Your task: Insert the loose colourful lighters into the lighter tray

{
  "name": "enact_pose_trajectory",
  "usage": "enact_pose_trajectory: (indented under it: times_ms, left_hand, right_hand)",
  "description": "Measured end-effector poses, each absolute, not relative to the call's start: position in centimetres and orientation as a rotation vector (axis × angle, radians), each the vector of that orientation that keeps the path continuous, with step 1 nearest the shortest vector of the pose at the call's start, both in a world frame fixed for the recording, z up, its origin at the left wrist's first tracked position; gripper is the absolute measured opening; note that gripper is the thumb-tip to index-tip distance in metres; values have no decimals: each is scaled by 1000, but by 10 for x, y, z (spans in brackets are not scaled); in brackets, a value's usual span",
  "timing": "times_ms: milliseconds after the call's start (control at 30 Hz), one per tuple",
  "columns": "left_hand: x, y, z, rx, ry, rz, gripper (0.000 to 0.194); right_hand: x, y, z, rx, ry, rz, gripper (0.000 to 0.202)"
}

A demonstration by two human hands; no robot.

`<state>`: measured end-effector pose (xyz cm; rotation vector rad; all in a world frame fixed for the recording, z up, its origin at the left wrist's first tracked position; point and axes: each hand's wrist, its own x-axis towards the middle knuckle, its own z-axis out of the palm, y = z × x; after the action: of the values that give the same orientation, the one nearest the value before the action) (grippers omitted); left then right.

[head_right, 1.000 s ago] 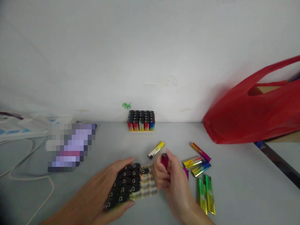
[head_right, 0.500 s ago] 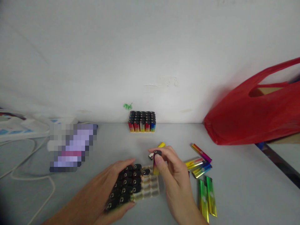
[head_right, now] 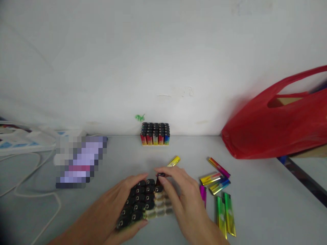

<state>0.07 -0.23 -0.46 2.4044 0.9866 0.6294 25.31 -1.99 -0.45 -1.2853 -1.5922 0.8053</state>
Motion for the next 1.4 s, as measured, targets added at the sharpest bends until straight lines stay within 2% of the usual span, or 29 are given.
enact_pose_trajectory:
  times_ms: [533,633,800,867,1033,1267,1367,1400]
  left_hand:
    - [0,0,-2,2376,974,603,89]
    - [0,0,-1,2357,983,613,88]
    - [0,-2,-1,2315,983,593,84]
    - [1,-2,-2,2296,976,598,82]
    - [1,-1,0,2302,962,596,80]
    - [2,0,0,2305,945,580,81]
    - [3,0,-1,2311,940,589,82]
    - [3,0,-1,2311,942,586,83]
  right_hand:
    - [263,-13,5,-1189,-1914,406,27]
    - [281,-18,13,-1451,-1944,147,25]
    - [313,-52,4,-2138,-1845,-358,28]
    - [315,-65,-9,-2283,-1871,-357,26]
    - [300,-74,-29,-2125,-1862,-10,24]
    - [276,-36,17,-1422,-1442,1079,36]
    - [266,-7,24,-1148,-1138,1403,40]
    - [263,3,23,-1106,-1112,1441,48]
